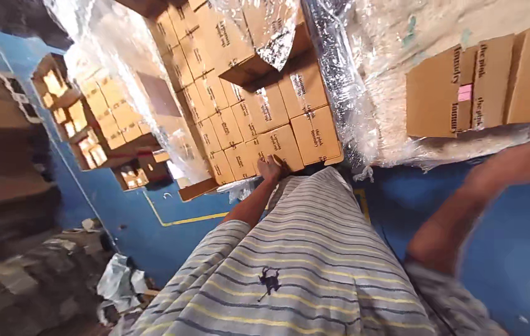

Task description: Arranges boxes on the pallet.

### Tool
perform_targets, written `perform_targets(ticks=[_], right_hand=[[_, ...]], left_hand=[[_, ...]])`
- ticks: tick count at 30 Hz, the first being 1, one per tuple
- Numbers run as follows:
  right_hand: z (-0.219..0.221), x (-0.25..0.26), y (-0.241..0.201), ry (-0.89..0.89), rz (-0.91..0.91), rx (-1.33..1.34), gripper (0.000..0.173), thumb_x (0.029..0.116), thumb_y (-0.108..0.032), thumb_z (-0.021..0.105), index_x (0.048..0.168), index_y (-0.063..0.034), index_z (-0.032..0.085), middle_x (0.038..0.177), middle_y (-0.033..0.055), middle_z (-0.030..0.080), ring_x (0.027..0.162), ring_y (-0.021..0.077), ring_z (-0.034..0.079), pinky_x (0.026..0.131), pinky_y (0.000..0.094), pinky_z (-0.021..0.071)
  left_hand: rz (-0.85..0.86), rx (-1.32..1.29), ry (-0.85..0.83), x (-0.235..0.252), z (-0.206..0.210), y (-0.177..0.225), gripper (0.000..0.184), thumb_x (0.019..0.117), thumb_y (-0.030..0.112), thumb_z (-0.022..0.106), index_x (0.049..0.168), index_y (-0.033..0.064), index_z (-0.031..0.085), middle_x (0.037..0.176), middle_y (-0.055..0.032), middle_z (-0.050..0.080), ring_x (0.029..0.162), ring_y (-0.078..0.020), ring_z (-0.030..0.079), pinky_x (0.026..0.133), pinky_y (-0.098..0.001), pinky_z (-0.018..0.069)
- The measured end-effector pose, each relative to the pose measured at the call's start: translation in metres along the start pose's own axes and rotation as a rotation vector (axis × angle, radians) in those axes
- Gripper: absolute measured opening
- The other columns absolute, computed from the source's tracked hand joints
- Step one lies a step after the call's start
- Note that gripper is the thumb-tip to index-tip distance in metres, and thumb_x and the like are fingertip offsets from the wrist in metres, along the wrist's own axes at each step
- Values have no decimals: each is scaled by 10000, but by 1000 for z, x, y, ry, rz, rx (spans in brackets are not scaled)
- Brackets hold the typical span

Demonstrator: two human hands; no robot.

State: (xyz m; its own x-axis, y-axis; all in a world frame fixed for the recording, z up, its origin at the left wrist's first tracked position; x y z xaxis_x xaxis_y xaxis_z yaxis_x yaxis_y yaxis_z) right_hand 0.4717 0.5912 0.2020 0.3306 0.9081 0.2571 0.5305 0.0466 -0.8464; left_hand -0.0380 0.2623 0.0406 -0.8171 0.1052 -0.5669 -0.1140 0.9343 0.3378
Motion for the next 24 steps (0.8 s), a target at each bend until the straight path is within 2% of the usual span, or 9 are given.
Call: perform_targets(ticks=[2, 5, 8, 11, 13, 15, 18, 22, 24], right_hand=[[40, -76, -75, -232, -108, 204, 343, 1063, -205, 569, 1247, 85, 556, 1163, 109, 673, 1031, 108, 670, 916, 328, 578], [123, -204, -139, -885, 81, 157, 334, 998, -244, 650, 1227, -2, 671, 1019, 86, 732, 801, 115, 687, 727, 347, 600], [191, -301, -142, -1321, 226, -55, 399, 1008, -364, 632, 1276, -75, 690, 1157, 114, 728, 1039, 227, 705, 938, 472, 571], [237, -361, -121, -1364, 333, -255, 509, 1048, -417, 554, 1410, -62, 603, 1362, 183, 633, 1254, 329, 617, 1063, 557, 489], [271, -388, -99, -1311, 402, -330, 567, 1072, -445, 496, 1452, -27, 546, 1363, 243, 618, 1263, 397, 600, 1056, 611, 468], [300, -417, -82, -1349, 471, -367, 650, 1063, -510, 486, 1487, -17, 503, 1349, 275, 619, 1223, 430, 620, 1021, 625, 485], [320, -455, -89, -1462, 533, -353, 590, 1022, -498, 601, 1323, 9, 603, 1141, 274, 658, 976, 398, 656, 841, 586, 523], [315, -479, -121, -1459, 290, -465, 548, 916, -444, 763, 1265, -37, 647, 1081, 233, 690, 1013, 415, 671, 851, 644, 532], [295, -490, -140, -1489, 161, -449, 603, 924, -388, 768, 1433, -115, 594, 1284, 175, 680, 1135, 390, 665, 953, 637, 523]], left_hand=[[-66, -13, -39, 15, 10, -3, 696, 1088, 527, 285, 1504, -16, 411, 1462, -296, 509, 1363, -405, 516, 1127, -563, 435], [-79, 57, -95, 36, 23, -9, 847, 1046, 642, 74, 1508, 34, 442, 1442, -264, 551, 1330, -403, 556, 1087, -600, 463], [-43, 116, -41, 47, 16, -13, 884, 1031, 637, 15, 1425, 65, 563, 1333, -236, 646, 1241, -404, 627, 1022, -624, 498], [-43, 39, -80, 68, -1, -39, 908, 1049, 612, 19, 1257, 7, 663, 1252, -262, 673, 1208, -424, 634, 1012, -645, 478], [-52, -48, -127, 99, -11, -63, 917, 1066, 594, 42, 1150, -70, 669, 1201, -311, 665, 1178, -449, 632, 992, -648, 471], [-70, -109, -187, 128, -18, -90, 883, 1079, 580, 86, 1188, -92, 648, 1236, -327, 644, 1207, -449, 616, 1016, -632, 471], [-124, -310, -240, 146, -17, -118, 758, 1103, 541, 207, 1254, -68, 633, 1271, -285, 643, 1214, -382, 624, 1031, -576, 489], [-121, -812, -462, 143, -22, -134, 738, 1068, 634, 149, 1482, 127, 490, 1409, -117, 608, 1270, -237, 599, 1033, -492, 520], [-14, -938, -523, 115, -58, -140, 598, 1104, 488, 192, 1463, 91, 460, 1335, -147, 608, 1170, -244, 603, 943, -472, 538]])
Point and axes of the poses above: each hand's wrist, its own x-axis towards the middle knuckle, its own z-axis out of the palm, y = z × x, the point moved 6 cm from there along x, towards the middle knuckle
